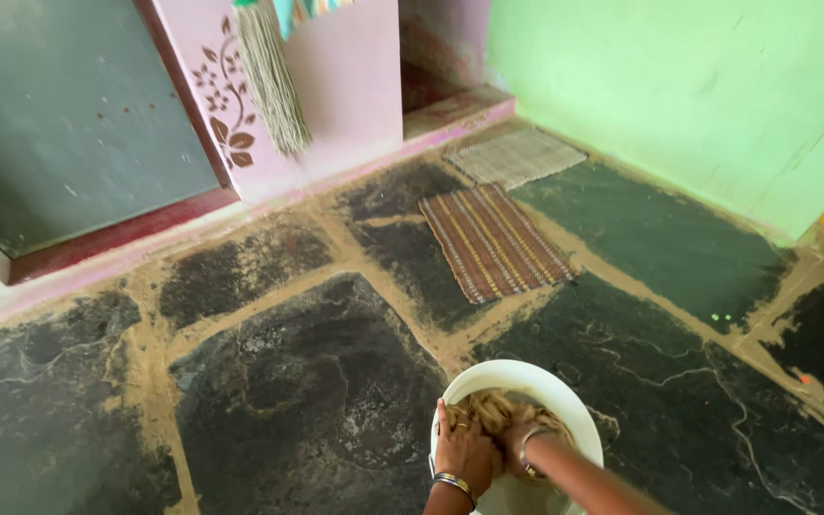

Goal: The person mops the floor with a cloth, then rinses the cloth in a bucket of water and wrings it out before wiping a ledge near a window.

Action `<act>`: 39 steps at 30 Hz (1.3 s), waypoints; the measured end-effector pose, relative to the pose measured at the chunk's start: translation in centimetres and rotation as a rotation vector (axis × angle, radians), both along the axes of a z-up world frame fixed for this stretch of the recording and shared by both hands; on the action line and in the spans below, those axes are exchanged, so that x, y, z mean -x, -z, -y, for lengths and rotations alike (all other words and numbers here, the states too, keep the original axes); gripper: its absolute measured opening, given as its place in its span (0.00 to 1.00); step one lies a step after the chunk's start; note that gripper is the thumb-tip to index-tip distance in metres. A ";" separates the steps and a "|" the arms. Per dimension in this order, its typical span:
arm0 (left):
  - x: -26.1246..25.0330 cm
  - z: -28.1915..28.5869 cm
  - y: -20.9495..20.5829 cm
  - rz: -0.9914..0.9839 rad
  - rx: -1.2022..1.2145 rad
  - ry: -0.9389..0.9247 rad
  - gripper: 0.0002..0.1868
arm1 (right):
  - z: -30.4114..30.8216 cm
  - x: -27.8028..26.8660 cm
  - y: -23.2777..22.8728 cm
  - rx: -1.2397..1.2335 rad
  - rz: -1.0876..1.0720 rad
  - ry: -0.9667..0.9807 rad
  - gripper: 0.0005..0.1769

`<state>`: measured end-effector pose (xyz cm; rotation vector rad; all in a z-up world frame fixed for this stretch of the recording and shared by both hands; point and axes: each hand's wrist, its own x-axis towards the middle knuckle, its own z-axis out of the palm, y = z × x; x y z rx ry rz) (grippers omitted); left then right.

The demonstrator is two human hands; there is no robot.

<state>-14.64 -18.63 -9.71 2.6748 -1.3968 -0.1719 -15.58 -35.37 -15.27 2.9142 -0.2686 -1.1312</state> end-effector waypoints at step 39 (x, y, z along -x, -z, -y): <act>-0.9 0.6 -0.5 -0.373 0.229 -0.398 0.15 | 3.3 4.4 -13.0 -0.369 0.796 0.411 0.13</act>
